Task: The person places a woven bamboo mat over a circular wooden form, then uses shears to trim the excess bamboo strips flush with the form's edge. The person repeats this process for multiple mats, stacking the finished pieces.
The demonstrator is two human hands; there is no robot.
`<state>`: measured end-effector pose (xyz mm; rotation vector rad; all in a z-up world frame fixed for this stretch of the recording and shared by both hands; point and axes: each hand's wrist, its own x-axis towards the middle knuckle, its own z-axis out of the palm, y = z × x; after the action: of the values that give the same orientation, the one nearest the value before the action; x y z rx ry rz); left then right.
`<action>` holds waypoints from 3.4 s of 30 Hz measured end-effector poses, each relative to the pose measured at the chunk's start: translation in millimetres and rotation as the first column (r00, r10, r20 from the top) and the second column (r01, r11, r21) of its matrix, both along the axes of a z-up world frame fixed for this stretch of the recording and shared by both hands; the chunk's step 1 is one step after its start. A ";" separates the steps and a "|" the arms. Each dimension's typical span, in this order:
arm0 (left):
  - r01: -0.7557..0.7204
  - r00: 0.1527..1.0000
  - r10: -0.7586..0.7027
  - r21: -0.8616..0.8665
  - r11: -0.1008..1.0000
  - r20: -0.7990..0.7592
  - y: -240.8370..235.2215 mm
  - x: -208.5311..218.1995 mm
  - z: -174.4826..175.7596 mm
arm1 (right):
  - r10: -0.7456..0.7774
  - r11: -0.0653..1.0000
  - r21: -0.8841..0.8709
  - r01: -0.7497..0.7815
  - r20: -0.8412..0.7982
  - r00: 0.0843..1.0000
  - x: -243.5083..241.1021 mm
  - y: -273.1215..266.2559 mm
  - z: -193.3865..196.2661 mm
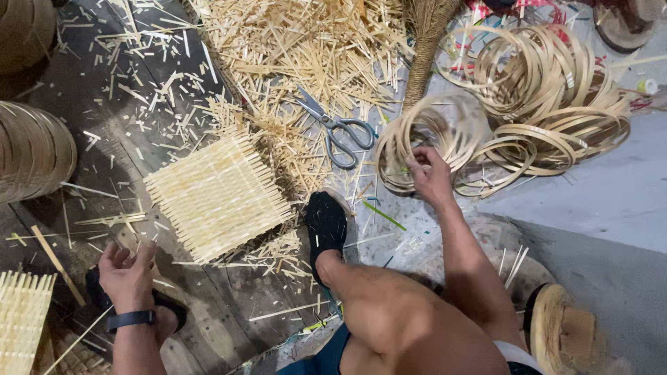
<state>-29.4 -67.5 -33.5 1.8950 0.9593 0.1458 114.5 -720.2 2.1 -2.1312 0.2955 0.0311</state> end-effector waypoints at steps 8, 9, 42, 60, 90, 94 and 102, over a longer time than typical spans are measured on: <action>-0.044 0.998 0.042 0.049 0.998 0.041 16.7 -8.0 -5.8 | -0.085 0.966 -0.249 0.068 -0.058 0.995 14.5 0.5 26.8; -0.029 0.997 0.024 0.073 0.997 0.074 19.2 -8.6 -4.0 | -0.039 0.976 -0.214 0.029 -0.043 0.998 14.1 -1.0 29.0; 0.802 0.490 -0.510 -0.135 0.582 0.707 -365.0 139.0 201.7 | 0.082 0.918 0.377 -0.124 0.125 0.989 -31.1 60.3 213.1; 0.271 0.960 -0.144 -0.931 0.245 0.241 -216.5 118.5 162.6 | 0.479 0.819 -0.507 -0.269 0.345 0.807 6.7 51.3 177.2; 0.156 0.981 -0.184 -0.842 0.516 0.069 -208.1 52.5 223.8 | 0.953 0.282 -0.662 -0.694 0.274 0.126 -40.1 301.5 257.3; 0.146 0.983 -0.169 -0.841 0.521 0.066 -208.6 51.1 211.4 | 0.955 0.289 -0.653 -0.700 0.248 0.163 -45.2 302.1 244.2; 0.314 0.937 0.028 -0.875 0.368 0.347 -180.9 59.2 198.3 | 0.827 0.551 -0.223 -0.804 0.277 0.489 20.0 293.9 240.9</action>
<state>29.8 -248.4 164.8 0.8067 0.4366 -0.1934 134.5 -426.2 243.0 -2.0920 -0.9931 0.1942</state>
